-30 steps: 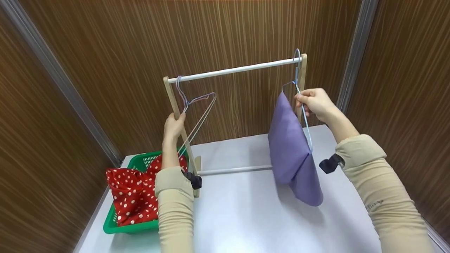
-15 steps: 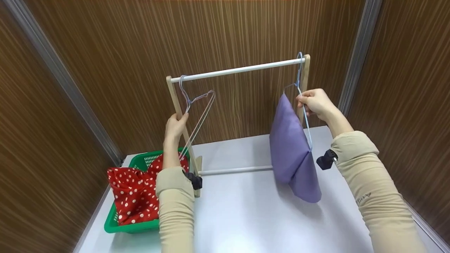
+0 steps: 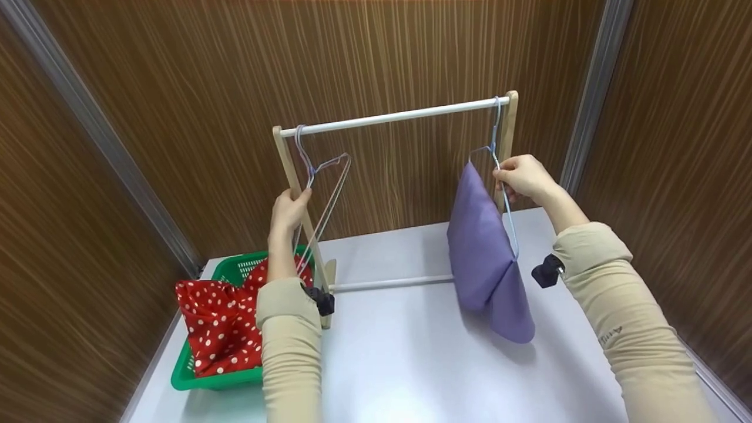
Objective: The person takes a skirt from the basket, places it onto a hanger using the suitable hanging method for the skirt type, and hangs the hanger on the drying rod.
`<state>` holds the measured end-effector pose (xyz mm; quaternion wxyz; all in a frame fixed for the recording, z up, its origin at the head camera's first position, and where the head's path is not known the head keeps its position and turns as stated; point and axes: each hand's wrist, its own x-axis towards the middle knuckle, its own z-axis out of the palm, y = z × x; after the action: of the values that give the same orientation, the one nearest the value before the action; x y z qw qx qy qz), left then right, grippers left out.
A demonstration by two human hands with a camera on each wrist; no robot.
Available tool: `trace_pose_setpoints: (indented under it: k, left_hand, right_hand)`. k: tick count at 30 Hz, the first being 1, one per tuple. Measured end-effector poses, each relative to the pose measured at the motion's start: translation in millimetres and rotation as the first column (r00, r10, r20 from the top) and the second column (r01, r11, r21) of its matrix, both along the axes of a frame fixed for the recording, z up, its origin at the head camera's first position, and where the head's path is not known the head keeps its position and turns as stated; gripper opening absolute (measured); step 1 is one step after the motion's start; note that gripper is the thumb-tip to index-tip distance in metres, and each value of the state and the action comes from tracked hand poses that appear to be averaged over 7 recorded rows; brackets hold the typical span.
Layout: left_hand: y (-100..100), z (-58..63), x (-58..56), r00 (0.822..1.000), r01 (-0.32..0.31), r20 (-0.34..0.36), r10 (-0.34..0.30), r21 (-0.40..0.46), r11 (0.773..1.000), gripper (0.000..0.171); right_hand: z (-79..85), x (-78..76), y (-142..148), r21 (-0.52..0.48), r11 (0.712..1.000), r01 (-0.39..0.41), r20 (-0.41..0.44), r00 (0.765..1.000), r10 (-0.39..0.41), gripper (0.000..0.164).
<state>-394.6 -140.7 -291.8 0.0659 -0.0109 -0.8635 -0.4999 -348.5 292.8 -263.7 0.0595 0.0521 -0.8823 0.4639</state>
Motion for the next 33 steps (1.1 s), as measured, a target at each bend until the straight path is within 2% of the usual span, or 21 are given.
trace_pose_setpoints:
  k: [8,13,18,20,22,23,25,28,30,33]
  left_hand:
    - [-6,-5.3,0.2,1.000,-0.007,0.024,0.007,0.032,0.999,0.060]
    - [-11,-6.8,1.9,1.000,0.005,0.026,-0.006,0.017,1.000,0.058]
    - [-17,-5.3,7.2,0.999,0.029,0.039,-0.029,0.002,1.000,0.060]
    - [-20,-5.0,10.7,0.999,0.033,0.033,-0.032,-0.034,0.999,0.060]
    - [-23,-5.1,14.0,1.000,0.017,0.003,-0.017,-0.124,0.992,0.055]
    - [-24,-5.4,15.9,1.000,0.004,-0.015,-0.007,-0.186,0.983,0.052]
    - [-26,-6.1,20.1,0.998,-0.035,-0.065,0.015,-0.324,0.946,0.044]
    - [-26,-8.0,27.9,0.989,-0.092,-0.149,0.019,-0.505,0.858,0.034]
    - [-26,-9.5,33.9,0.980,-0.119,-0.201,0.001,-0.575,0.810,0.030]
    - [-29,-13.6,44.5,0.971,-0.138,-0.238,-0.019,-0.624,0.769,0.028]
  right_hand:
    - [-10.1,5.0,0,-0.033,0.999,-0.012,0.022,1.000,0.013,0.022]
    - [-14.6,10.5,0,-0.040,0.998,-0.057,0.047,0.997,0.058,0.021]
    - [-15.1,20.9,-1,0.144,0.988,-0.050,-0.001,0.999,0.051,0.035]
    - [-14.4,25.5,-2,0.249,0.968,-0.025,-0.035,0.999,0.035,0.042]
    - [-13.5,29.7,-4,0.350,0.937,0.013,-0.078,0.997,0.015,0.045]
    - [-13.2,31.5,-5,0.391,0.920,0.035,-0.098,0.995,0.004,0.045]
    - [-13.1,34.8,-6,0.463,0.883,0.080,-0.141,0.990,-0.016,0.045]
    - [-14.2,38.5,-8,0.537,0.830,0.152,-0.213,0.976,-0.041,0.041]
    - [-15.9,40.3,-9,0.568,0.801,0.187,-0.252,0.967,-0.047,0.039]
    - [-19.1,42.4,-10,0.589,0.777,0.219,-0.302,0.952,-0.040,0.038]
